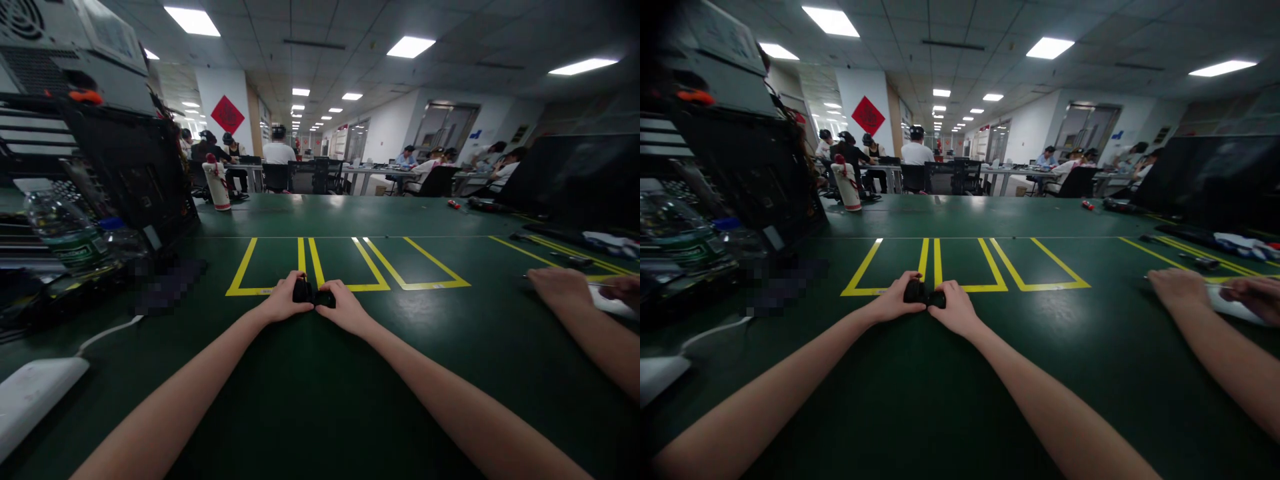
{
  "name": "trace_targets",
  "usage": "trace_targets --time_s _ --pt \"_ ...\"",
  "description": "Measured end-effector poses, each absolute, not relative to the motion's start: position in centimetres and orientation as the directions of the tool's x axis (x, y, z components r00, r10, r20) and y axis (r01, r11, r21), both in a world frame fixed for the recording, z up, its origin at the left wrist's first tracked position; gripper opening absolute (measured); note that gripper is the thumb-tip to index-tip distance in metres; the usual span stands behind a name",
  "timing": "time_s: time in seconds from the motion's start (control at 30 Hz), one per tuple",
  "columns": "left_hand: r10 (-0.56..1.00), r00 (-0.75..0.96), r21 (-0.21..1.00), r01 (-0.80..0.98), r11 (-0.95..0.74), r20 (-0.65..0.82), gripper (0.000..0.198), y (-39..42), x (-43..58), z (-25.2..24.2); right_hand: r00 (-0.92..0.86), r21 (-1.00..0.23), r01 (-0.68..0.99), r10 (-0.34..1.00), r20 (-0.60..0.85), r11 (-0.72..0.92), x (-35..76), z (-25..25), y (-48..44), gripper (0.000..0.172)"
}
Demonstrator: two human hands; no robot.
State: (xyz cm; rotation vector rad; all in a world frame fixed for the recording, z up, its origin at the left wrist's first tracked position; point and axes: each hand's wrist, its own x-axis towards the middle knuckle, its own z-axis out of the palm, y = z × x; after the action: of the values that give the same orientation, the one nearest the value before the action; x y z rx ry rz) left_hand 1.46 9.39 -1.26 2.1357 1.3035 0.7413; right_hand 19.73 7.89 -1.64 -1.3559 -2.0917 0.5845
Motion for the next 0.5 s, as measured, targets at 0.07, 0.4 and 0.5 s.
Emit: trace_targets --time_s 0.07,0.4,0.5 --pt "0.909 0.380 0.681 0.622 -0.386 0.168 0.063 8.9 1.7 -1.1 -0.328 -0.631 0.669 0.918 0.221 0.391 19.6 -1.5 7.6 0.031" --pt "0.857 0.491 0.687 0.571 -0.449 0.153 0.062 -1.6 -0.1 0.8 -0.529 -0.651 0.518 0.806 0.266 0.555 18.8 0.8 -1.5 0.054" --pt "0.892 0.451 0.723 0.604 -0.335 0.037 0.065 -6.2 -2.0 1.0 -0.617 -0.725 0.414 0.756 0.221 0.550 17.1 1.8 -4.5 0.058"
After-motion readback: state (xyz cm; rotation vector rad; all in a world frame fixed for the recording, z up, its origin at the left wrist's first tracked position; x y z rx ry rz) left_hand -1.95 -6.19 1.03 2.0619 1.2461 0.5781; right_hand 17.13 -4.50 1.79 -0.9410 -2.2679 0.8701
